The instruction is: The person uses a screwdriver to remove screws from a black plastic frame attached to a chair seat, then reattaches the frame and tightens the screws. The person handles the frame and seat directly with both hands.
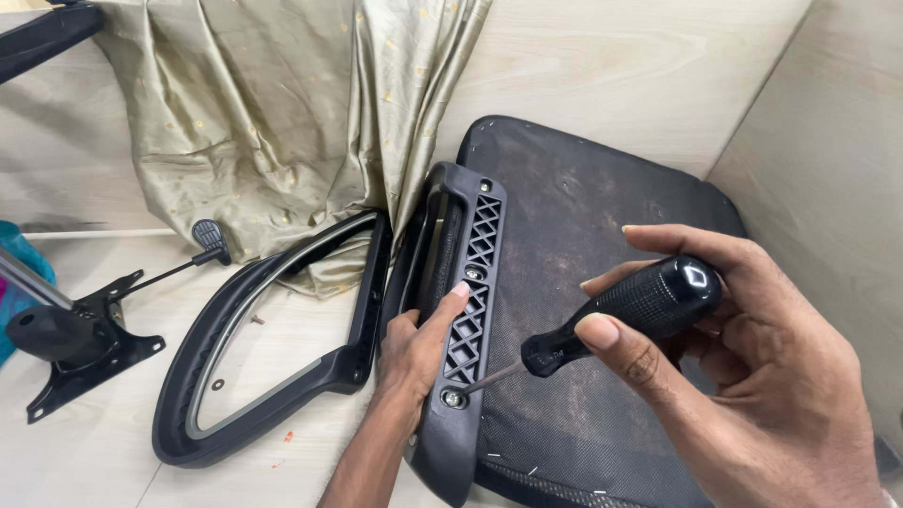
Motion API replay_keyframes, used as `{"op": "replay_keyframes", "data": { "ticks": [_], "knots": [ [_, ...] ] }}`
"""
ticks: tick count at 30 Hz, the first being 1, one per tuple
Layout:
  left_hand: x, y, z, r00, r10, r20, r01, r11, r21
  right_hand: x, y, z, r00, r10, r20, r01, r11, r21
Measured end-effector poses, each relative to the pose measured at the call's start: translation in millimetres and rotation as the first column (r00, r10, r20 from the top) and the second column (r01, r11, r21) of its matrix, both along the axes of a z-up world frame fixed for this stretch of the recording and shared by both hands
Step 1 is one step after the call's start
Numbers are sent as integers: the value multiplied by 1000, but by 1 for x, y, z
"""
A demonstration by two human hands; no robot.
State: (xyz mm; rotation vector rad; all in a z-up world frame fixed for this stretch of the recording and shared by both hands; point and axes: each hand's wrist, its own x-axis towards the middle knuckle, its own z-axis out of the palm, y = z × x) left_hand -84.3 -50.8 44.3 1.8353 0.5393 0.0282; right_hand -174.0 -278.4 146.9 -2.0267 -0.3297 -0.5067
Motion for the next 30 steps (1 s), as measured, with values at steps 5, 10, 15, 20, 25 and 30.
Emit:
{"op": "replay_keyframes", "data": {
  "ticks": [5, 10, 15, 20, 25, 30],
  "knots": [
    [-2, 4, -2, 1000, -7, -22, 5, 998, -69, 2, 0, -1, 999, -21, -47, 23, 998, 53],
    [-5, 7, 2, 1000, -14, -26, 9, 982, -187, 2, 1, -1, 998, 64, -13, -62, 990, 130],
    [-8, 7, 9, 996, 18, -83, -32, 985, -172, 5, 8, 3, 970, 204, 135, -223, 964, 143],
    [-11, 9, 15, 999, -17, -44, 7, 979, -201, 12, 14, 7, 950, 288, 121, -302, 946, 120],
    [-11, 9, 13, 999, -19, -34, 11, 971, -237, 13, 15, 9, 945, 306, 113, -318, 942, 106],
    [-15, 10, 11, 990, -134, 39, 138, 896, -422, 10, 17, 12, 960, 263, 99, -272, 957, 99]
  ]
}}
